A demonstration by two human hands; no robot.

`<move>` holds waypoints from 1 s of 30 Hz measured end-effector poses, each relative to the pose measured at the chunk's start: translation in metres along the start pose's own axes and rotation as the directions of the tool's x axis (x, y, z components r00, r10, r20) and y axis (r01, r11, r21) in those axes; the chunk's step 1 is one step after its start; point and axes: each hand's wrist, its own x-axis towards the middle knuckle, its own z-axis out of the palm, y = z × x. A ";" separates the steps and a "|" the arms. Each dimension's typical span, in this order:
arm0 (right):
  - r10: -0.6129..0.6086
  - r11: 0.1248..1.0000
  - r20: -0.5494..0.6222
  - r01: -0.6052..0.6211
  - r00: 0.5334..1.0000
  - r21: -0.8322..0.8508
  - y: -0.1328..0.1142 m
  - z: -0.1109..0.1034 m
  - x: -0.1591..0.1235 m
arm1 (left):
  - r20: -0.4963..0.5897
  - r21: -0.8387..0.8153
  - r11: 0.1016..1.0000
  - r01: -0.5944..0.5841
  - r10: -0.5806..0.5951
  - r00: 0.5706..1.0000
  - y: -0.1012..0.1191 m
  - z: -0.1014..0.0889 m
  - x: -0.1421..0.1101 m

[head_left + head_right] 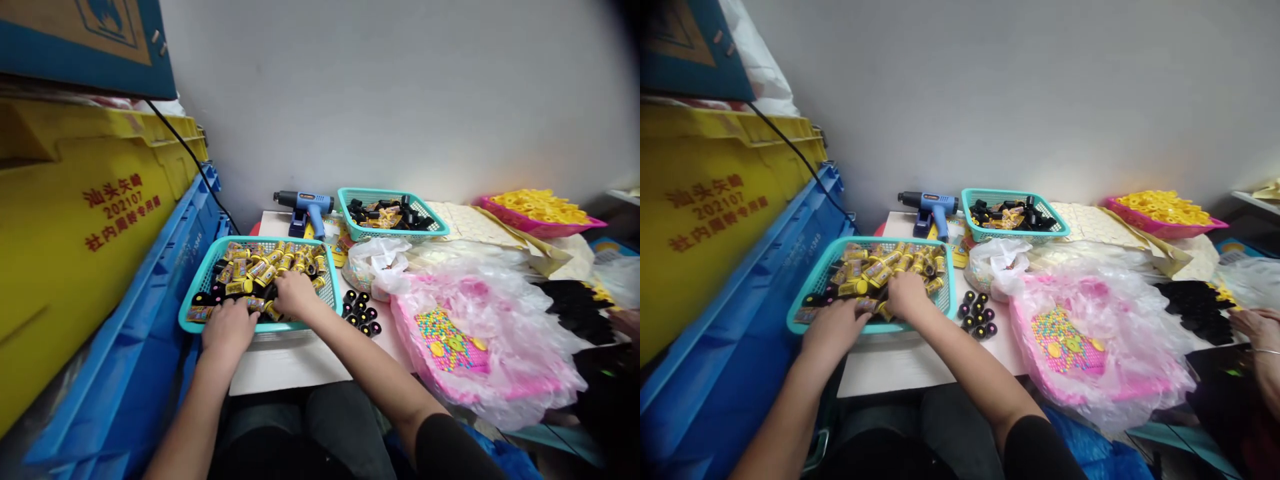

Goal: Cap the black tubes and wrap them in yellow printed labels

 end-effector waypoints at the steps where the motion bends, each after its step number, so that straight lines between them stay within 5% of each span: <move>1: 0.014 1.000 -0.021 -0.013 1.000 0.015 0.010 -0.007 -0.012 | 0.029 0.010 1.000 0.027 -0.027 0.999 0.000 0.000 0.002; 5: 0.215 0.968 -0.171 -0.187 0.962 0.166 0.072 -0.032 -0.071 | 0.153 -0.009 0.998 0.064 -0.062 0.986 -0.003 -0.003 0.012; 9: 0.409 0.906 -0.165 -0.379 0.897 0.190 0.132 -0.032 -0.098 | 0.211 -0.077 0.997 0.021 -0.005 0.977 -0.004 -0.010 0.020; 14: 0.392 0.919 -0.065 -0.387 0.918 0.077 0.150 -0.010 -0.070 | -0.032 -0.260 0.966 -0.003 -0.006 0.999 -0.008 -0.016 0.000; 17: 0.357 0.934 0.004 -0.358 0.934 0.008 0.145 0.000 -0.052 | -0.145 -0.539 0.824 -0.176 0.115 0.983 0.003 -0.010 -0.029; 21: 0.348 0.937 0.046 -0.347 0.936 -0.034 0.140 0.000 -0.052 | -0.173 -0.654 0.640 -0.403 0.392 0.904 0.039 0.032 -0.062; 26: 0.370 0.929 -0.054 -0.370 0.927 0.005 0.132 -0.017 -0.079 | -0.221 -0.476 0.723 -0.500 0.452 0.864 0.079 0.104 -0.060; 30: 0.246 0.967 -0.081 -0.239 0.966 0.086 0.111 -0.030 -0.096 | -0.225 -0.461 0.721 -0.517 0.469 0.854 0.095 0.129 -0.051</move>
